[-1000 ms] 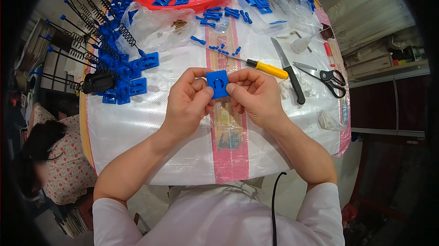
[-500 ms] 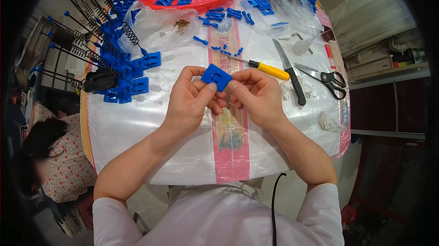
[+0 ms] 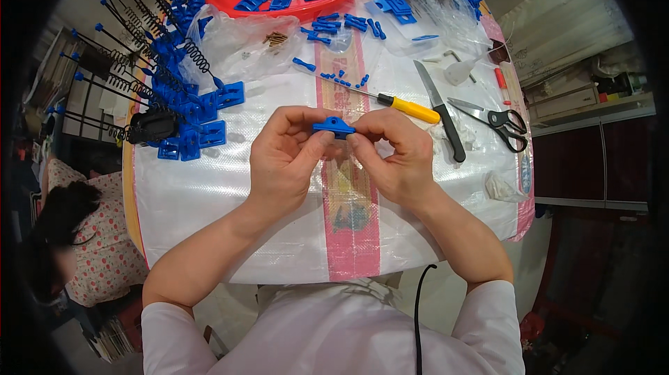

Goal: Manually assemble and glue small blue plastic housing components on a workspace.

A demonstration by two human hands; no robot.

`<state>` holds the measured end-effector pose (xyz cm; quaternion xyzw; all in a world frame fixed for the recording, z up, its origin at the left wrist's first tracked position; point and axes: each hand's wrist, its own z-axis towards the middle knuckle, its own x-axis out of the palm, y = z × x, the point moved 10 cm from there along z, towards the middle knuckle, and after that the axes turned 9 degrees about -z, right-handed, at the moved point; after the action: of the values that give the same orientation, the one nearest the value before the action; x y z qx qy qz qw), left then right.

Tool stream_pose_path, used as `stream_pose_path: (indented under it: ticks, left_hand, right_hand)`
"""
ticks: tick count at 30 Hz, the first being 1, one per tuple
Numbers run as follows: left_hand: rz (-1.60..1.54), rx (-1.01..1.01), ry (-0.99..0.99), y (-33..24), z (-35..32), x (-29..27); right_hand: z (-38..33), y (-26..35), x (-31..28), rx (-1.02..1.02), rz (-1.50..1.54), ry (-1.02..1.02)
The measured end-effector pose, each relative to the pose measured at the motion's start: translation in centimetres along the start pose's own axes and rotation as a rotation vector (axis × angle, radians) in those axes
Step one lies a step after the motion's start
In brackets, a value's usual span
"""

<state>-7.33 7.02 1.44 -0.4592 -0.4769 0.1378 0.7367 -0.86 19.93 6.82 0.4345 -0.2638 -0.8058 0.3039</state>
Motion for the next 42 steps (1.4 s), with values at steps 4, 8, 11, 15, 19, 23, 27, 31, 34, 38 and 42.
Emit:
stream_pose_path:
  ticks: [4,8,11,15,19,23,27,31,34,38,42]
  left_hand:
    - [-0.015,0.104,0.032,-0.5,0.1,0.1]
    - [-0.005,0.089,0.079,-0.2,0.0,0.2]
    - [0.023,0.084,0.097,-0.3,-0.1,0.4]
    - [0.018,0.107,0.093,-0.7,-0.2,0.8]
    - [0.033,0.144,0.138,-0.7,-0.2,0.7]
    - [0.013,0.119,0.138,-0.4,-0.1,0.6]
    - [0.0,0.089,0.13,0.0,-0.1,0.5]
    - [-0.004,0.056,0.126,0.1,-0.1,0.6]
    - [-0.002,0.055,0.134,-0.1,-0.2,0.6]
    - [-0.013,0.056,0.139,-0.3,-0.2,0.8]
    - [-0.004,0.058,0.148,-0.2,-0.3,0.8]
  right_hand:
    - [-0.1,0.2,-0.1,-0.031,0.065,-0.066]
    - [-0.2,-0.3,-0.1,-0.061,0.074,-0.06]
    - [-0.2,-0.3,-0.3,-0.05,0.076,-0.064]
    - [0.0,0.6,-0.6,-0.094,0.024,-0.068]
    - [0.1,1.2,-0.6,-0.154,-0.026,-0.078]
    - [0.2,1.3,-0.5,-0.164,-0.052,-0.068]
    - [0.2,1.4,-0.4,-0.152,-0.071,-0.046]
    - [0.1,1.0,-0.3,-0.112,-0.069,-0.028]
    - [0.2,1.1,-0.3,-0.12,-0.061,-0.03]
    - [0.2,1.5,-0.5,-0.15,-0.049,-0.044]
    - [0.2,1.6,-0.5,-0.162,-0.056,-0.04]
